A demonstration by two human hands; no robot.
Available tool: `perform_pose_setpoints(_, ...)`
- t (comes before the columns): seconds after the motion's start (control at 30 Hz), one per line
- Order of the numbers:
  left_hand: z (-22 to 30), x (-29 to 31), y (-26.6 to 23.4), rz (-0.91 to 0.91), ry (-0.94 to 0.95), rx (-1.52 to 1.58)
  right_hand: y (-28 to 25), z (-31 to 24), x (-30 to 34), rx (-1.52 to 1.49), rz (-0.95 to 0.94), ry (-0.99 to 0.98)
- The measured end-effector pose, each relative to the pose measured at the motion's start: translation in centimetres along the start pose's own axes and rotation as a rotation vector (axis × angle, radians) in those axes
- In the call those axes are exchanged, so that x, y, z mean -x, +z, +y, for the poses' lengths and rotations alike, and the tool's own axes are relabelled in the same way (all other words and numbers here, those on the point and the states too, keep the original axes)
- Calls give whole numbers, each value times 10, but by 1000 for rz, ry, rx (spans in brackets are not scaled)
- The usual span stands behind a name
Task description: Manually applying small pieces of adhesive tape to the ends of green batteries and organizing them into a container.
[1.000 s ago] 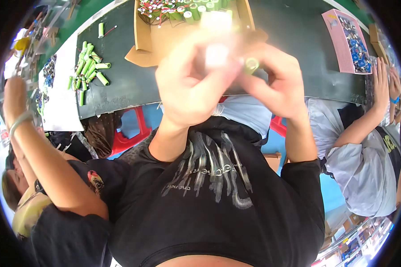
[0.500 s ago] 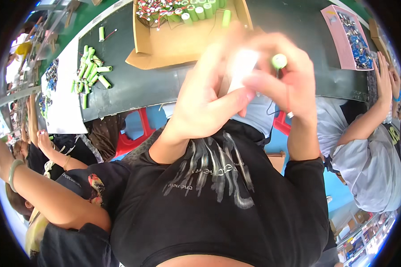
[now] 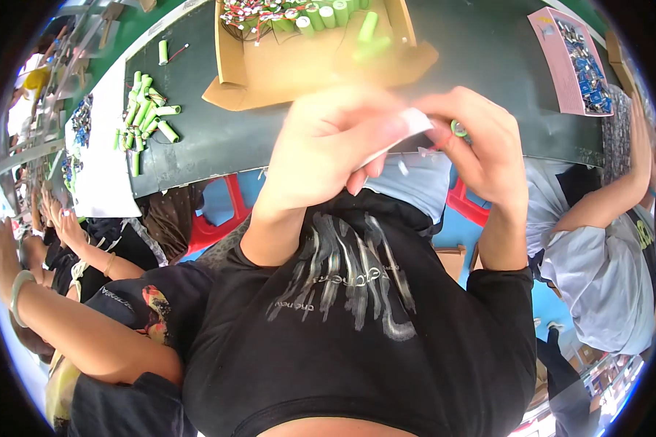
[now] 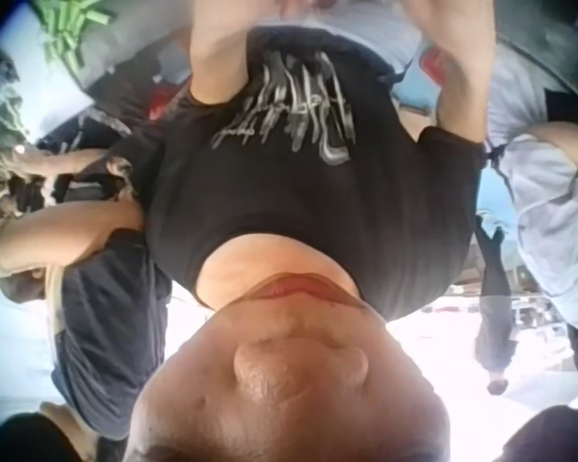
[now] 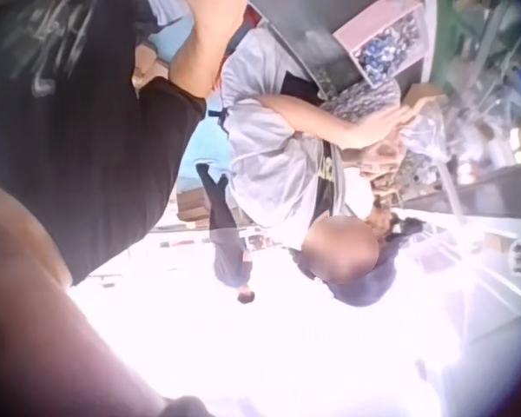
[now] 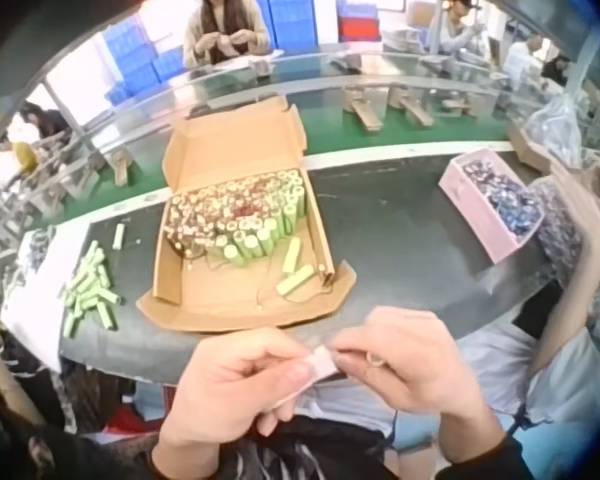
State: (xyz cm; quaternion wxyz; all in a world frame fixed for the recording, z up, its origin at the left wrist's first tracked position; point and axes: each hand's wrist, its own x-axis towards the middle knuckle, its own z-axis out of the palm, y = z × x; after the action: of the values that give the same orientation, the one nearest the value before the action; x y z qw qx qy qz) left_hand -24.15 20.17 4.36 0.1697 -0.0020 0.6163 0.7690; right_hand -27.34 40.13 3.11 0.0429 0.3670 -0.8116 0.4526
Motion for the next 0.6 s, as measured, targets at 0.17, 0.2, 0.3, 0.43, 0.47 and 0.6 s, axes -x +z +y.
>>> perform_pose_setpoints(0.17,6,0,8,-94,-48,-94,-9,-5,5,-203,-195,44)
perform_pose_setpoints(0.2,2,-1,9,-98,-52,-90,-5,-3,6,-148,-141,-23)
perform_pose_setpoints(0.3,-8,-5,9,-149,73,-212,3,2,9,-138,-88,-66)
perform_pose_setpoints(0.43,-12,-7,9,-158,106,-313,0,-5,8,-185,-178,128)
perform_pose_setpoints(0.47,-13,-7,9,-156,113,-337,2,-5,10,-186,-178,128)
perform_pose_setpoints(0.6,-15,-7,15,-145,148,-376,9,-8,19,-412,-8,297)
